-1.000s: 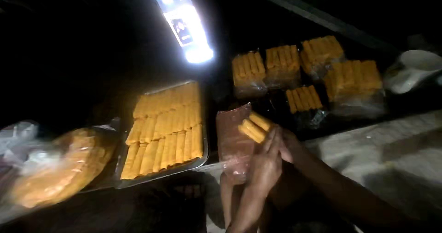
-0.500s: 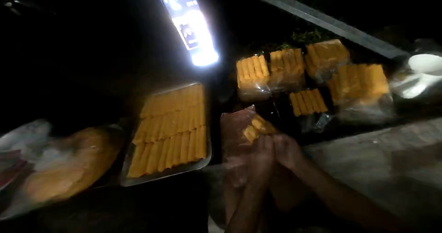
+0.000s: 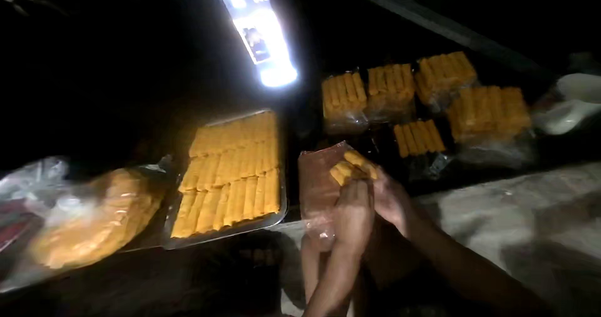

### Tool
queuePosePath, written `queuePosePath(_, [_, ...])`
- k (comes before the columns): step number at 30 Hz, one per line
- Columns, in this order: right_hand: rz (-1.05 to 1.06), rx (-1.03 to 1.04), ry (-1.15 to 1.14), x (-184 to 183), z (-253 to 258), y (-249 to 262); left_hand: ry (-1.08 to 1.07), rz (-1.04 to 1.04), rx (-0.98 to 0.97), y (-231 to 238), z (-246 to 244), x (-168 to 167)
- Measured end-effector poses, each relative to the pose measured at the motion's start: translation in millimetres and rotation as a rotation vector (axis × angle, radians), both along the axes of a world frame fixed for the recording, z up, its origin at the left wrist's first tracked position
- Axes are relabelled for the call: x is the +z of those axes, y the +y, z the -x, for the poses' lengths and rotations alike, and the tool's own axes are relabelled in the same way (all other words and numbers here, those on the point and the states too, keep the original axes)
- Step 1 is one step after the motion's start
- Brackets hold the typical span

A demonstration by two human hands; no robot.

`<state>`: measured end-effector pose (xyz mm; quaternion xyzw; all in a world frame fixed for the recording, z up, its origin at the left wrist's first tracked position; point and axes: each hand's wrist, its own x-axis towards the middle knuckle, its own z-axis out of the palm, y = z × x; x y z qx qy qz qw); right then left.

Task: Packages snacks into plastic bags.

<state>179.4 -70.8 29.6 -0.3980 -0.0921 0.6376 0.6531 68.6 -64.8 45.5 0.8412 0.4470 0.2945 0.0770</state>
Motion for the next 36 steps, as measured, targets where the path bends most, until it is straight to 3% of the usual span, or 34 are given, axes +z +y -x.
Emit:
queuePosePath(12, [0.116, -0.039, -0.051, 25, 13, 3, -0.065, 0.011, -0.221, -12, 25, -5])
queuePosePath(18, [-0.023, 0.075, -0.095, 4, 7, 7, -0.144, 0.021, -0.155, -3, 35, -14])
queuePosePath(22, [0.024, 0.098, -0.135, 9, 5, 6, -0.212, 0.037, -0.068, 13, 46, -2])
queuePosePath(25, [0.032, 0.13, -0.141, 9, 3, 8, -0.237, 0.197, 0.065, 40, 56, 15])
queuePosePath(29, [0.025, 0.152, -0.171, 7, 6, 12, -0.109, 0.403, 0.2, 72, 56, 32])
queuePosePath(36, [0.135, 0.088, -0.477, 17, 16, 10, -0.062, 0.352, -0.015, 95, 43, 0])
